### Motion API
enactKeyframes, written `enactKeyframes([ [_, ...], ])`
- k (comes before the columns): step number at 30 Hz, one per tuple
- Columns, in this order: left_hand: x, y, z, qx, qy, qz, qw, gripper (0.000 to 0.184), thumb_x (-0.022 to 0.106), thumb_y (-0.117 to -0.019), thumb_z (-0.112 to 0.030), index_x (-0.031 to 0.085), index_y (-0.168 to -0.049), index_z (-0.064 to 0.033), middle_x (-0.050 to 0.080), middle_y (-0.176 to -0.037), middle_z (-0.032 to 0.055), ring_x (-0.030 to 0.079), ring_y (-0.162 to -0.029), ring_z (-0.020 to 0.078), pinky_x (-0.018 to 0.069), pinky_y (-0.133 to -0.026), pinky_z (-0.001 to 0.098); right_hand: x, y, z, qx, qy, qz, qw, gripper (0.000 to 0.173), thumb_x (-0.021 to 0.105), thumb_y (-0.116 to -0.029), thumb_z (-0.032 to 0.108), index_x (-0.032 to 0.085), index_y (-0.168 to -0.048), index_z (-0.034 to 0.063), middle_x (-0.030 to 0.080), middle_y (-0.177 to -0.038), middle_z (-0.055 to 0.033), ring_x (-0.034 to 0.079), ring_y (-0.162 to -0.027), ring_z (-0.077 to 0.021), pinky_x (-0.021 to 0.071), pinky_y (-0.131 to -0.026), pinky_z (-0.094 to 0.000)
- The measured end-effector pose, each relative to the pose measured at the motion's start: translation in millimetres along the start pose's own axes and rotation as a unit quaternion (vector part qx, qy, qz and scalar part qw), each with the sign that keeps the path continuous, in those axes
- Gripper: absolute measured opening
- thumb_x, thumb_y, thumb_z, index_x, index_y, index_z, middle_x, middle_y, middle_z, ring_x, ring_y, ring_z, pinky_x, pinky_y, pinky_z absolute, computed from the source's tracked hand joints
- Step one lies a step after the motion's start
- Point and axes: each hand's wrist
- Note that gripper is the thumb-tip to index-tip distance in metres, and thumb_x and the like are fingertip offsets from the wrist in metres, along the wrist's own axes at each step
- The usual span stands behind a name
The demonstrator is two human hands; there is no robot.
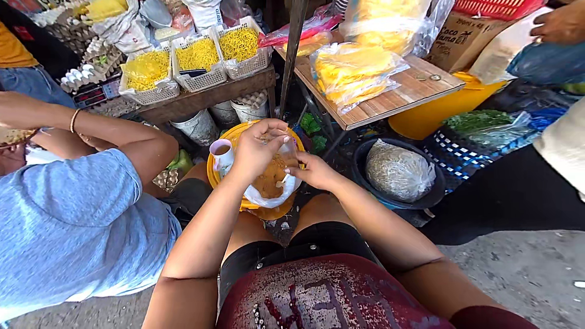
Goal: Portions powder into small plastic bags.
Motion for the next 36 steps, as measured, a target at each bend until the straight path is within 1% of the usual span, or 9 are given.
enactKeyframes([
  [6, -2, 8, 36, -0.105, 0.099, -0.070, 0.987, 0.025, 0.074, -0.0880, 0.001, 0.067, -0.112, 0.0011, 0.071, -0.097, 0.0036, 0.067, -0.086, 0.0054, 0.0576, -0.080, 0.0247, -9, 23, -13, 0.065, 0.020, 0.079, 0.995, 0.033, 0.051, -0.1071, 0.027, 0.064, -0.122, 0.0006, 0.070, -0.105, -0.0102, 0.068, -0.095, -0.0114, 0.0548, -0.090, -0.0316],
  [8, -4, 20, 58, -0.155, 0.124, -0.093, 0.976, 0.026, 0.074, -0.0874, 0.003, 0.066, -0.112, 0.0012, 0.070, -0.097, 0.0038, 0.066, -0.085, 0.0060, 0.0567, -0.079, 0.0253, -23, 27, -5, 0.098, 0.059, 0.088, 0.990, 0.032, 0.050, -0.1079, 0.028, 0.063, -0.115, -0.0008, 0.067, -0.095, -0.0101, 0.065, -0.087, -0.0137, 0.0540, -0.083, -0.0343],
  [10, -2, 33, 82, -0.210, 0.134, -0.104, 0.963, 0.028, 0.074, -0.0874, 0.003, 0.066, -0.114, 0.0018, 0.070, -0.093, 0.0046, 0.066, -0.080, 0.0064, 0.0572, -0.078, 0.0262, -36, 23, 6, 0.124, 0.156, 0.108, 0.974, 0.032, 0.051, -0.1078, 0.030, 0.064, -0.109, 0.0007, 0.064, -0.089, -0.0125, 0.063, -0.083, -0.0220, 0.0513, -0.080, -0.0444],
  [14, -1, 57, 113, -0.284, 0.060, -0.132, 0.948, 0.030, 0.071, -0.0935, -0.004, 0.064, -0.121, 0.0045, 0.070, -0.101, 0.0139, 0.066, -0.087, 0.0154, 0.0552, -0.083, 0.0340, -41, 2, 33, 0.155, 0.421, 0.148, 0.881, 0.028, 0.057, -0.1026, 0.030, 0.067, -0.102, 0.0038, 0.067, -0.094, -0.0197, 0.066, -0.094, -0.0400, 0.0488, -0.077, -0.0616],
  [18, -11, 75, 116, -0.280, 0.015, -0.185, 0.942, 0.023, 0.064, -0.0990, -0.009, 0.066, -0.119, 0.0030, 0.069, -0.108, 0.0153, 0.066, -0.094, 0.0175, 0.0544, -0.087, 0.0349, -26, -18, 50, 0.177, 0.566, 0.182, 0.784, 0.028, 0.060, -0.1002, 0.029, 0.070, -0.109, 0.0045, 0.071, -0.104, -0.0198, 0.068, -0.100, -0.0418, 0.0515, -0.077, -0.0624],
  [21, -21, 83, 111, -0.271, -0.010, -0.191, 0.943, 0.025, 0.065, -0.0993, -0.010, 0.065, -0.120, 0.0028, 0.068, -0.113, 0.0168, 0.066, -0.101, 0.0193, 0.0538, -0.091, 0.0359, -13, -26, 60, 0.192, 0.596, 0.204, 0.752, 0.022, 0.062, -0.0993, 0.022, 0.071, -0.109, 0.0047, 0.071, -0.103, -0.0196, 0.068, -0.098, -0.0417, 0.0520, -0.075, -0.0619],
  [31, -25, 89, 107, -0.271, -0.031, -0.155, 0.950, 0.024, 0.067, -0.0984, -0.011, 0.066, -0.119, 0.0012, 0.066, -0.119, 0.0177, 0.065, -0.110, 0.0236, 0.0528, -0.096, 0.0398, -15, -22, 59, 0.215, 0.588, 0.198, 0.754, 0.024, 0.063, -0.0988, 0.025, 0.071, -0.107, 0.0034, 0.071, -0.103, -0.0207, 0.068, -0.099, -0.0423, 0.0515, -0.076, -0.0623],
  [34, -20, 85, 102, -0.273, -0.033, -0.136, 0.952, 0.026, 0.067, -0.0991, -0.013, 0.066, -0.121, 0.0002, 0.066, -0.121, 0.0173, 0.064, -0.112, 0.0242, 0.0522, -0.097, 0.0419, -34, -11, 36, 0.211, 0.539, 0.187, 0.794, 0.030, 0.061, -0.0995, 0.033, 0.070, -0.105, 0.0042, 0.070, -0.102, -0.0208, 0.068, -0.101, -0.0426, 0.0510, -0.078, -0.0633],
  [36, -19, 82, 96, -0.282, -0.038, -0.121, 0.951, 0.028, 0.066, -0.1010, -0.017, 0.065, -0.124, -0.0017, 0.065, -0.123, 0.0161, 0.064, -0.112, 0.0238, 0.0522, -0.097, 0.0426, -49, 3, 4, 0.209, 0.461, 0.169, 0.846, 0.033, 0.059, -0.1005, 0.034, 0.066, -0.102, 0.0019, 0.068, -0.098, -0.0229, 0.066, -0.098, -0.0435, 0.0488, -0.079, -0.0645],
])
Point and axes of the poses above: each hand's wrist, its own y-axis away from the middle knuckle, its own x-axis out of the palm, z = x × y
